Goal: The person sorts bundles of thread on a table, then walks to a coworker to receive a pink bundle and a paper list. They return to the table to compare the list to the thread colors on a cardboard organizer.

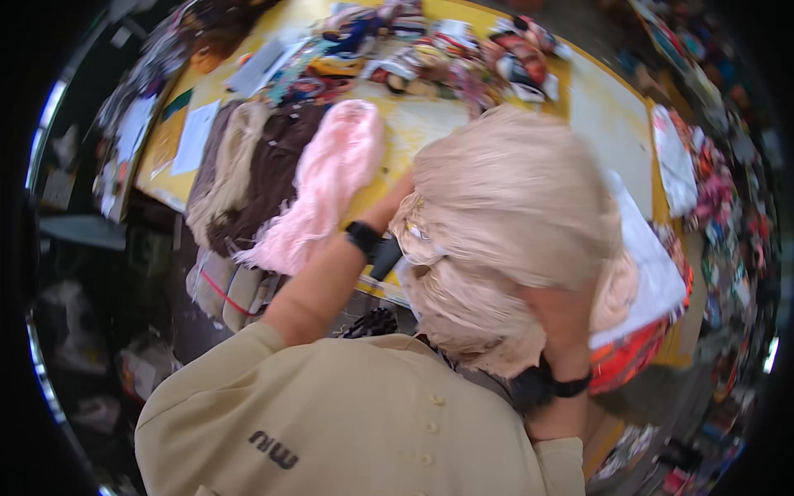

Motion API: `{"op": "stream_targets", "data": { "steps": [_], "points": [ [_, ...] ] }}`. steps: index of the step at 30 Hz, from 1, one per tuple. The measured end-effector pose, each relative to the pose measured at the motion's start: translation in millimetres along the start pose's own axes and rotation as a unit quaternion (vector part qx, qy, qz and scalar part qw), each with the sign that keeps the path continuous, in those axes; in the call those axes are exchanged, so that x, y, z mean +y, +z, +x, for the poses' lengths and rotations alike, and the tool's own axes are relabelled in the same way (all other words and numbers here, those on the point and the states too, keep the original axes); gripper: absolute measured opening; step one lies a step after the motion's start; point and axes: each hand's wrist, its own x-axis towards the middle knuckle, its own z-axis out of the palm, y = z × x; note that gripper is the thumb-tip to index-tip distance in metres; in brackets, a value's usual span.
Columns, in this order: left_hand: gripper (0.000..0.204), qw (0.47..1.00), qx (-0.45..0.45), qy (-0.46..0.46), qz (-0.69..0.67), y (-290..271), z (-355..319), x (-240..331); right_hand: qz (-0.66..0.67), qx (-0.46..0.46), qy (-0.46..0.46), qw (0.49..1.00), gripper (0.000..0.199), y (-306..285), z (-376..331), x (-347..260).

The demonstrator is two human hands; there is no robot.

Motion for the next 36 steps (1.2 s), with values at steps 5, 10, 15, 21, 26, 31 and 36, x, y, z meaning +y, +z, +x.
{"op": "stream_targets", "data": {
  "steps": [5, 10, 15, 21, 26, 31, 36],
  "points": [
    [0.053, 0.781, -0.104, -0.386, -0.480, -26.1, -48.9, 38.2, -0.192, 0.079, -0.279, 0.938, 0.049, 8.6, 48.3, -21.9],
    [0.050, 0.731, -0.028, -0.482, -0.482, -93.6, -96.7, 38.6, 0.300, -0.049, -0.015, 0.953, 0.060, 86.2, 141.8, 14.0],
    [0.048, 0.835, 0.108, -0.537, -0.041, -133.2, -105.6, -4.4, -0.063, -0.055, 0.097, 0.992, 0.064, 117.4, 199.2, 156.6],
    [0.044, 0.880, 0.014, -0.124, 0.458, -3.1, -88.3, 29.8, -0.153, -0.120, 0.162, 0.967, 0.049, 41.1, 53.5, 236.4],
    [0.065, 0.923, -0.058, -0.105, 0.364, -17.0, -88.9, -42.0, -0.209, 0.030, 0.092, 0.973, 0.039, -39.8, 33.0, 253.9],
    [0.065, 0.836, -0.104, -0.167, 0.513, -66.3, -75.1, -57.9, -0.421, 0.158, -0.022, 0.893, 0.053, -146.0, 100.1, 278.9],
    [0.070, 0.760, -0.134, -0.253, 0.583, -74.6, -57.0, -21.7, -0.466, 0.193, 0.022, 0.863, 0.077, -212.6, 190.8, 318.2]
  ]
}}
